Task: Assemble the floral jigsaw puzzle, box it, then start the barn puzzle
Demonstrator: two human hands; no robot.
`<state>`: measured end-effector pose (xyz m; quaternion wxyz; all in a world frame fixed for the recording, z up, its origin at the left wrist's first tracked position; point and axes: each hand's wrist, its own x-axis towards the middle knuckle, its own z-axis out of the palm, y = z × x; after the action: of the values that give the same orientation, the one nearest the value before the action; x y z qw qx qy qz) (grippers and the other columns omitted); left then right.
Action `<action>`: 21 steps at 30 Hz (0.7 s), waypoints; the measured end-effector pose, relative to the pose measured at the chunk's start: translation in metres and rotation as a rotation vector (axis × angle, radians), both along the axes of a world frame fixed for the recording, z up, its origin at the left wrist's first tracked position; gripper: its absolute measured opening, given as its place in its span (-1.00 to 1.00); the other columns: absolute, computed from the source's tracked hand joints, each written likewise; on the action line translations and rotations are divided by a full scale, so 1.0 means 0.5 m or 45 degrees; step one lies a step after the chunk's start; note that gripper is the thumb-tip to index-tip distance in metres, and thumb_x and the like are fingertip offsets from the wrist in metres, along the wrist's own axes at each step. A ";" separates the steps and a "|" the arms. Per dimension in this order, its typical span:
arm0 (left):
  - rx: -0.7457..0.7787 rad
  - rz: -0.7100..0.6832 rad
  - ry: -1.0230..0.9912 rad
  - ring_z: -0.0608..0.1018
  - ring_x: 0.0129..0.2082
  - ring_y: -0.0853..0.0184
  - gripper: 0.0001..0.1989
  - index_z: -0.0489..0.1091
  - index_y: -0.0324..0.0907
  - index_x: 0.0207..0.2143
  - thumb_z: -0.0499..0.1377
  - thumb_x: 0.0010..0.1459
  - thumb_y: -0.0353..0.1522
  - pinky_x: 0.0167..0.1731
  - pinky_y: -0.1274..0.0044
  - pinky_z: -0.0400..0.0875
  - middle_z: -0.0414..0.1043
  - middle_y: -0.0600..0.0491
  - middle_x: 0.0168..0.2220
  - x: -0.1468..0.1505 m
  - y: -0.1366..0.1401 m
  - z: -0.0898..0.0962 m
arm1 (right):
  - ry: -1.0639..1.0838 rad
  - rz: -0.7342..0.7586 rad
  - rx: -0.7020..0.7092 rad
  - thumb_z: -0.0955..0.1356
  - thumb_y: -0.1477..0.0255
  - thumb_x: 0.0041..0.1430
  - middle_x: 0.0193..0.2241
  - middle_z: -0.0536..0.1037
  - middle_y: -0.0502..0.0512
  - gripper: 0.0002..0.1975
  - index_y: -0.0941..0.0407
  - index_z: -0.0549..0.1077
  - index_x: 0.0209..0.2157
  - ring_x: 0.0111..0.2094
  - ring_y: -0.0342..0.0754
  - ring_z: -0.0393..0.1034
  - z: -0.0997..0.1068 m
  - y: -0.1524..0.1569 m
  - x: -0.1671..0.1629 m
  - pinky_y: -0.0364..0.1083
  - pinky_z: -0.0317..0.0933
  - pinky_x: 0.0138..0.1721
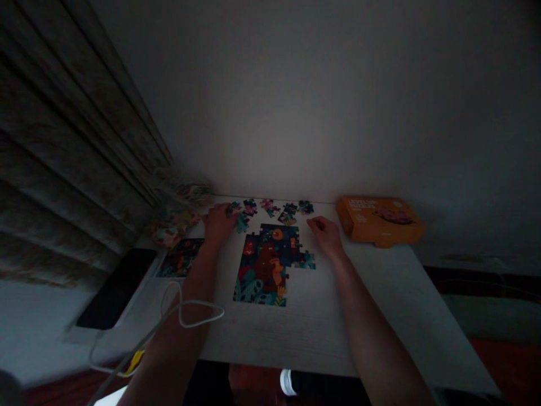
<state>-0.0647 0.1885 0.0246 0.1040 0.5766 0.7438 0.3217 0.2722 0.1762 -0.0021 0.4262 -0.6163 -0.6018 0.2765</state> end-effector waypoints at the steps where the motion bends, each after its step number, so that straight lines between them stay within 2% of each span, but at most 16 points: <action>1: -0.050 -0.054 0.071 0.38 0.23 -0.15 -0.58 0.47 -0.18 0.03 0.34 0.14 -0.25 0.26 0.02 0.11 0.44 -0.22 0.14 0.012 -0.005 0.000 | 0.001 0.001 -0.003 0.33 -0.09 0.13 -0.55 0.47 0.04 -0.48 0.11 0.55 -0.39 -0.47 -0.01 0.33 0.000 0.000 0.000 -0.06 0.13 -0.38; 5: -0.238 -0.134 0.282 0.37 0.23 -0.20 -0.43 0.41 -0.08 0.16 0.36 0.11 -0.17 0.19 -0.02 0.17 0.38 -0.25 0.20 0.041 -0.014 -0.015 | -0.028 0.009 -0.001 0.33 -0.10 0.14 -0.57 0.47 0.04 -0.48 0.10 0.54 -0.40 -0.47 0.00 0.34 0.003 -0.002 -0.002 -0.06 0.14 -0.38; 8: -0.245 -0.131 0.194 0.44 0.16 -0.11 -0.37 0.38 -0.12 0.18 0.39 0.06 -0.21 0.15 0.11 0.29 0.44 -0.23 0.11 0.046 -0.008 -0.025 | -0.050 0.021 0.004 0.33 -0.09 0.15 -0.58 0.45 0.03 -0.49 0.10 0.54 -0.41 -0.48 0.00 0.34 0.007 -0.004 -0.002 -0.06 0.14 -0.38; 10: -0.202 -0.143 0.054 0.50 0.09 -0.01 -0.41 0.42 -0.15 0.12 0.41 0.01 -0.30 0.10 0.22 0.36 0.48 -0.17 0.04 0.043 -0.001 -0.025 | -0.052 0.029 -0.012 0.33 -0.07 0.15 -0.58 0.46 0.03 -0.50 0.09 0.54 -0.40 -0.48 0.00 0.34 0.008 -0.005 -0.003 -0.06 0.14 -0.38; 13: -0.139 -0.140 -0.243 0.57 -0.13 0.16 -0.58 0.50 -0.16 -0.07 0.36 -0.04 -0.40 0.00 0.32 0.45 0.52 -0.04 -0.15 0.037 0.010 -0.017 | -0.041 0.033 -0.016 0.33 -0.06 0.15 -0.56 0.49 0.04 -0.53 0.09 0.54 -0.39 -0.47 0.00 0.35 0.012 -0.006 -0.006 -0.06 0.15 -0.38; 15: -0.112 -0.115 -0.559 0.56 -0.24 0.23 -0.66 0.50 -0.16 -0.16 0.35 -0.07 -0.40 -0.12 0.36 0.51 0.49 0.01 -0.23 0.038 0.013 -0.010 | -0.002 0.038 -0.009 0.35 -0.05 0.14 -0.56 0.49 0.04 -0.54 0.09 0.54 -0.40 -0.47 -0.01 0.35 0.017 -0.008 -0.011 -0.06 0.16 -0.38; 19: -0.087 -0.157 -1.275 0.55 -0.29 0.31 -0.63 0.46 -0.17 -0.23 0.38 -0.15 -0.29 -0.25 0.42 0.55 0.46 0.06 -0.26 0.071 0.001 0.001 | 0.237 0.116 -0.081 0.41 -0.06 0.04 -0.54 0.49 0.03 -0.54 0.09 0.53 -0.41 -0.49 -0.05 0.33 0.032 -0.012 -0.029 -0.07 0.17 -0.41; 21: -0.105 -0.202 -1.466 0.54 -0.30 0.35 -0.60 0.44 -0.16 -0.24 0.40 -0.19 -0.28 -0.24 0.42 0.57 0.45 0.08 -0.28 0.100 -0.012 0.002 | 0.391 0.198 -0.173 0.44 -0.05 -0.02 -0.50 0.52 0.03 -0.54 0.07 0.54 -0.35 -0.52 -0.08 0.31 0.039 -0.016 -0.039 -0.09 0.16 -0.47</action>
<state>-0.0149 0.1823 0.0258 0.5379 0.3583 0.5337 0.5453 0.2525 0.1682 0.0173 0.4478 -0.5456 -0.5554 0.4397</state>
